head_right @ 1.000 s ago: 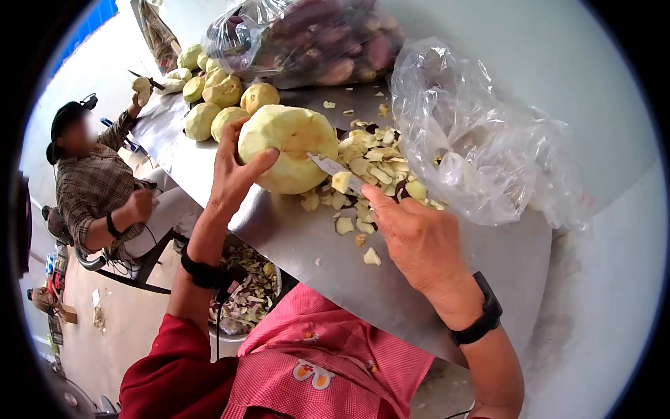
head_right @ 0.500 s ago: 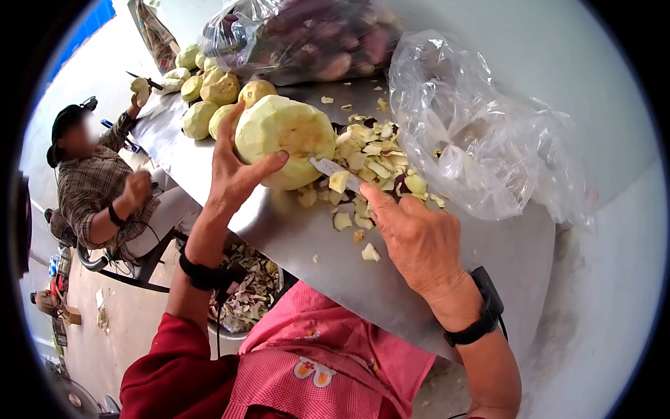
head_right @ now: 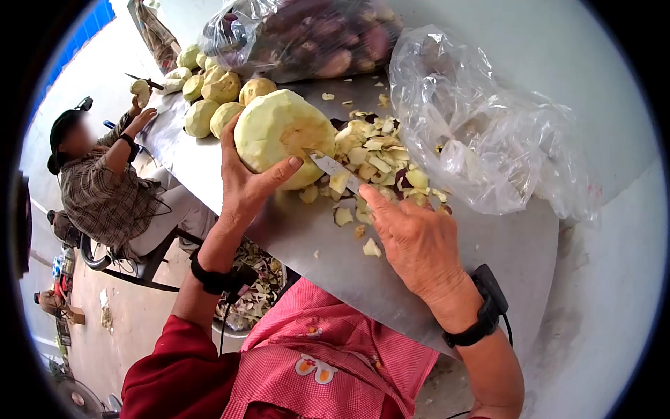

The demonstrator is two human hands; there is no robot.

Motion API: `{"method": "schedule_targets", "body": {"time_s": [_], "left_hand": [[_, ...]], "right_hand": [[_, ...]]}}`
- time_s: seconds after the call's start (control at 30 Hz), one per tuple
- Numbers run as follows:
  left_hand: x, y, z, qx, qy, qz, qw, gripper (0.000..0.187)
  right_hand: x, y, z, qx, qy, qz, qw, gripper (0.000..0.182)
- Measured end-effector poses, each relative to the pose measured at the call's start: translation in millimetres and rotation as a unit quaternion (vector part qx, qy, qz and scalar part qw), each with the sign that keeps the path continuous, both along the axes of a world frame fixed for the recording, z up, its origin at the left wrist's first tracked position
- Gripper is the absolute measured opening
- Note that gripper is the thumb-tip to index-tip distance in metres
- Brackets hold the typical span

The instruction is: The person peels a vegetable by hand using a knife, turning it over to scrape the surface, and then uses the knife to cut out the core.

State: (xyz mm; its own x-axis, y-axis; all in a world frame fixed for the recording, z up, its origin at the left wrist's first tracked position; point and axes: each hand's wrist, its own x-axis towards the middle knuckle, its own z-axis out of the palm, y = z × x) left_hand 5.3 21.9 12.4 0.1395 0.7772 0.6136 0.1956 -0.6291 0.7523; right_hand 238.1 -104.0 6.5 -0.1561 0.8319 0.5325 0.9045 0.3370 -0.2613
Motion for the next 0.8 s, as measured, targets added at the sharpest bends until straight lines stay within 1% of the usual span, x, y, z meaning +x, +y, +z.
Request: {"method": "schedule_targets", "body": {"time_s": [0.03,0.07,0.1,0.13,0.2,0.23,0.3,0.33,0.4,0.47,0.63,0.7,0.73,0.8], "left_hand": [[1.4,0.0,-0.8,-0.008,-0.013,-0.004,1.000,0.095],[1.9,-0.7,-1.5,-0.016,-0.026,-0.007,1.000,0.093],[2.3,-2.1,0.0,-0.017,-0.026,-0.007,1.000,0.093],[3.0,-3.4,3.6,-0.017,-0.012,0.002,1.000,0.092],[3.4,-5.0,7.9,-0.017,0.003,0.009,1.000,0.091],[3.0,-5.7,8.4,-0.005,0.019,0.019,1.000,0.091],[2.3,-4.7,8.7,0.004,0.035,0.028,0.999,0.092],[1.7,-1.3,9.8,0.008,0.050,0.026,0.998,0.092],[0.3,4.7,11.2,0.012,0.066,0.025,0.997,0.092],[0.3,9.2,12.5,0.031,0.086,0.017,0.996,0.093],[0.5,9.5,20.7,0.014,0.105,0.009,0.994,0.093],[-0.7,11.8,21.9,0.018,0.118,0.017,0.993,0.093],[-2.1,14.0,22.0,0.017,0.125,0.015,0.992,0.093],[-2.0,15.6,23.8,0.015,0.133,0.011,0.991,0.093]], "right_hand": [[0.3,-0.7,0.5,-0.002,0.000,0.000,1.000,0.045],[0.3,-1.2,1.2,-0.011,0.030,0.009,0.999,0.044],[0.0,-1.6,2.6,-0.019,0.061,0.019,0.998,0.042],[1.6,-2.1,6.5,-0.019,0.063,0.020,0.998,0.042],[6.5,-4.1,17.3,-0.114,0.112,0.021,0.987,0.040],[6.5,-5.3,20.5,-0.114,0.113,0.020,0.987,0.040],[6.1,-6.9,23.2,-0.086,0.053,0.002,0.995,0.038],[6.1,-6.8,21.6,-0.088,0.053,0.002,0.995,0.038],[7.6,-5.2,16.0,-0.047,-0.011,-0.014,0.999,0.037],[9.2,-1.0,10.6,-0.028,-0.023,-0.019,0.999,0.038],[10.7,2.4,7.6,0.006,-0.061,-0.026,0.998,0.041],[9.7,0.9,8.0,0.017,-0.134,-0.070,0.988,0.043],[11.0,2.1,8.8,0.017,-0.134,-0.070,0.988,0.043],[15.1,5.6,10.0,0.079,-0.162,-0.086,0.980,0.043]]}}
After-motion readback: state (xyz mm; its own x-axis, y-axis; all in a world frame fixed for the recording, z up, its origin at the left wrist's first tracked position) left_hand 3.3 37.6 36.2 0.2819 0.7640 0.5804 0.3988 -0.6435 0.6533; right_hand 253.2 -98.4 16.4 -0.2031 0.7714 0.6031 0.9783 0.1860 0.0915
